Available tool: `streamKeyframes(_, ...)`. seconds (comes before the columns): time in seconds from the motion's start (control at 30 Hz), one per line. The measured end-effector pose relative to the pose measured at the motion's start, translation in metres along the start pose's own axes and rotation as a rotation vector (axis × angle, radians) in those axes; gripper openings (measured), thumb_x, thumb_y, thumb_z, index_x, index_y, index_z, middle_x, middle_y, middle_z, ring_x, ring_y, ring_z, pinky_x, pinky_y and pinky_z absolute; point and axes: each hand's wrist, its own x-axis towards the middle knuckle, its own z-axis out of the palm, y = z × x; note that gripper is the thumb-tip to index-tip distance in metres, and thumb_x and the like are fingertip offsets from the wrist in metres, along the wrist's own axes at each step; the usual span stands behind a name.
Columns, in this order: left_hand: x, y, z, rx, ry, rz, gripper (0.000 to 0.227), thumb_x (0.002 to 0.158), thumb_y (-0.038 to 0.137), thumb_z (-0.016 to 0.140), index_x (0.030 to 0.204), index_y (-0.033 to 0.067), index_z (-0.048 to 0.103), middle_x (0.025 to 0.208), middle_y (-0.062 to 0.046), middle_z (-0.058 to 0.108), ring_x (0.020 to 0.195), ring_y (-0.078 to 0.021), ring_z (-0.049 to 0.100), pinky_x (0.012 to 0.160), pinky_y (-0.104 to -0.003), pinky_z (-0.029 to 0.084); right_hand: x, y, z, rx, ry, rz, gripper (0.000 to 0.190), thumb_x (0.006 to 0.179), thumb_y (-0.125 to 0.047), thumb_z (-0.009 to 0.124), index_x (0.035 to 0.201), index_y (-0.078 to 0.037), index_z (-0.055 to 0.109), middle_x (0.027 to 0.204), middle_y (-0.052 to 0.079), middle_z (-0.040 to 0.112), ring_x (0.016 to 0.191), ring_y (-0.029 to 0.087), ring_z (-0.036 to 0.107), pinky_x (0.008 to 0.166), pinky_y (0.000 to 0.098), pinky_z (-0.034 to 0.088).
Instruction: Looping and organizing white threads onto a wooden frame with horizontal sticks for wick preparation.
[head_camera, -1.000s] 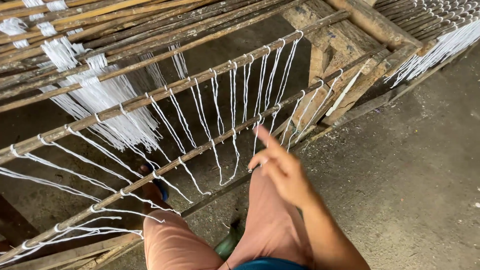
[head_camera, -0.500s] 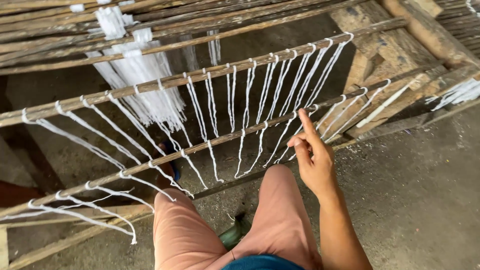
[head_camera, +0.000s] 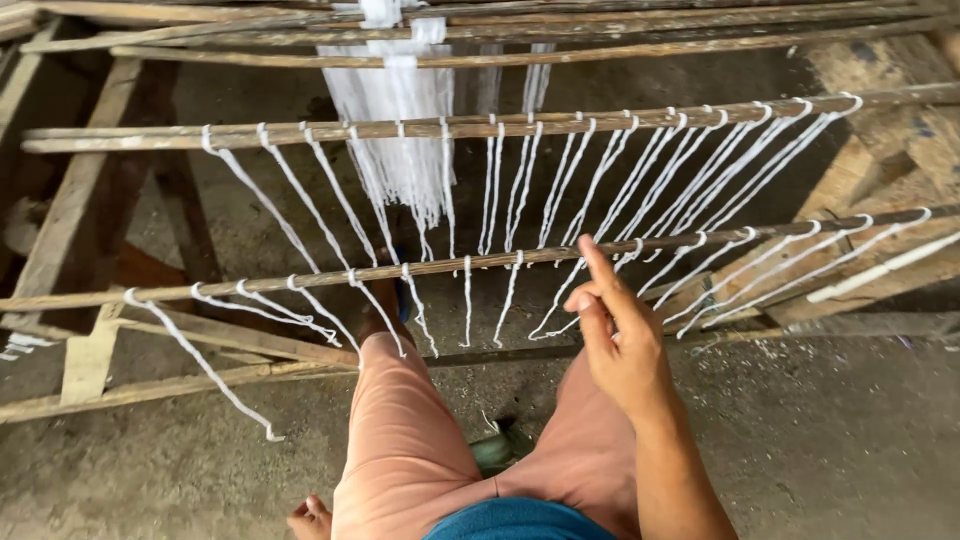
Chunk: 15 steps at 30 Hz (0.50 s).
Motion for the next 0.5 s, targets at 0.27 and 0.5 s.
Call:
streamKeyframes(0.27, -0.009, 0.005, -0.035, -0.321, -0.402, 0.022, 0.048, 0.110, 0.035, 0.044, 0.127, -0.0093, 0.049, 0.116, -0.033, 0.055, 0.109, -0.0478, 0.055, 0.091, -0.053, 0.041, 0.012, -0.039, 0.039, 0.097, -0.202, -0.029, 0.050, 0.104, -0.004, 0.051, 0.154, -0.010, 0.043, 0.082, 0.000, 0.065, 0.052, 0.006, 0.034, 0.045, 0.0204, 0.035)
streamKeyframes(0.5, -0.018, 0.009, -0.047, -0.325, -0.384, -0.051, 0.048, 0.108, 0.040, 0.044, 0.123, -0.0054, 0.048, 0.111, -0.030, 0.059, 0.101, -0.0468, 0.059, 0.083, -0.055, 0.045, 0.028, -0.078, 0.078, 0.091, -0.298, -0.186, 0.050, 0.107, -0.007, 0.047, 0.155, -0.014, 0.037, 0.084, 0.000, 0.067, 0.050, 0.006, 0.045, 0.044, 0.0208, 0.047)
